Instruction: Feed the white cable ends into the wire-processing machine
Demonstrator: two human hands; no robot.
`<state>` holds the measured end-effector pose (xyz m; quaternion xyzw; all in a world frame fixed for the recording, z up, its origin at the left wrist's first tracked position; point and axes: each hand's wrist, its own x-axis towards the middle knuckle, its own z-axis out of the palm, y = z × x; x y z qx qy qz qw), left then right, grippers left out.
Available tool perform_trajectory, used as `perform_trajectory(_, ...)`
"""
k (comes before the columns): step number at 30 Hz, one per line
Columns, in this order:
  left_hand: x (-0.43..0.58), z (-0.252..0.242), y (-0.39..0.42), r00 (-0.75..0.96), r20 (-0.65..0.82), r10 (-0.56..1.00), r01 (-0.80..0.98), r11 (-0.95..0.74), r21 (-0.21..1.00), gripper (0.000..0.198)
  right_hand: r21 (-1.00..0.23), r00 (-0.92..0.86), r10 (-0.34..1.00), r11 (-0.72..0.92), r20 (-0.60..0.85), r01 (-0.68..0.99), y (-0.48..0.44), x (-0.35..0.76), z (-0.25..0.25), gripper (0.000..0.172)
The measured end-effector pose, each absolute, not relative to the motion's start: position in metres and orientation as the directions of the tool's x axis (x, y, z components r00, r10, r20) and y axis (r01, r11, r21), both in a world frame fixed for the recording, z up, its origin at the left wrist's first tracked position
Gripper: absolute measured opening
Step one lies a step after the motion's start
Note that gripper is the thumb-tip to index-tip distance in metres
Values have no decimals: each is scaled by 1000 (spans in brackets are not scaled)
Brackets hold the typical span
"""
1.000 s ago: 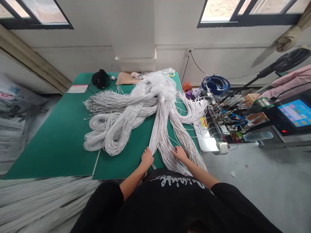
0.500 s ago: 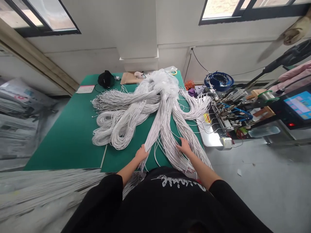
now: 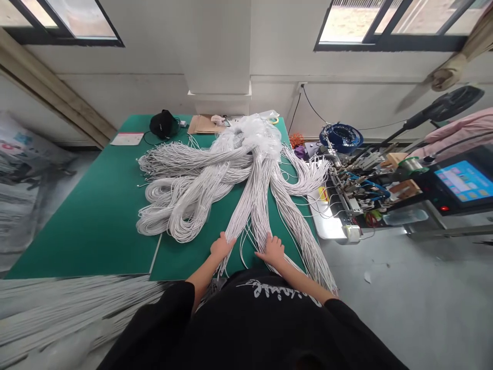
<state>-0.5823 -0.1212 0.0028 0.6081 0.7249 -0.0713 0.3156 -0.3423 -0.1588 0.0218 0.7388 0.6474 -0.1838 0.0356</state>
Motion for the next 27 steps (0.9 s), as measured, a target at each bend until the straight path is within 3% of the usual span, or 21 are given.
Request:
perform_trajectory(4,-578,3,-125,-76,-523,849,928,252,274,78,-94,49,952,-81,-304,992,-161,-351,19,94)
perform_trajectory(9,-577,4,-125,-88,-508,857,925,260,279,74,-83,147,919,-190,-366,978,-143,-345,19,91)
perform_trajectory(13,-577,6,-126,-90,-512,854,924,263,277,71,-135,171,902,-242,-395,961,-131,-331,20,77)
perform_trajectory(19,-576,10,-124,-114,-536,836,919,295,264,72,-244,190,849,-344,-493,907,-132,-294,24,43)
perform_trajectory(24,-573,15,-117,-104,-562,821,926,286,246,76,-313,235,825,-436,-514,844,-140,-241,38,34)
perform_trajectory(27,-559,21,-117,-51,-467,883,945,193,263,74,-370,247,823,-471,-512,801,-147,-221,44,28)
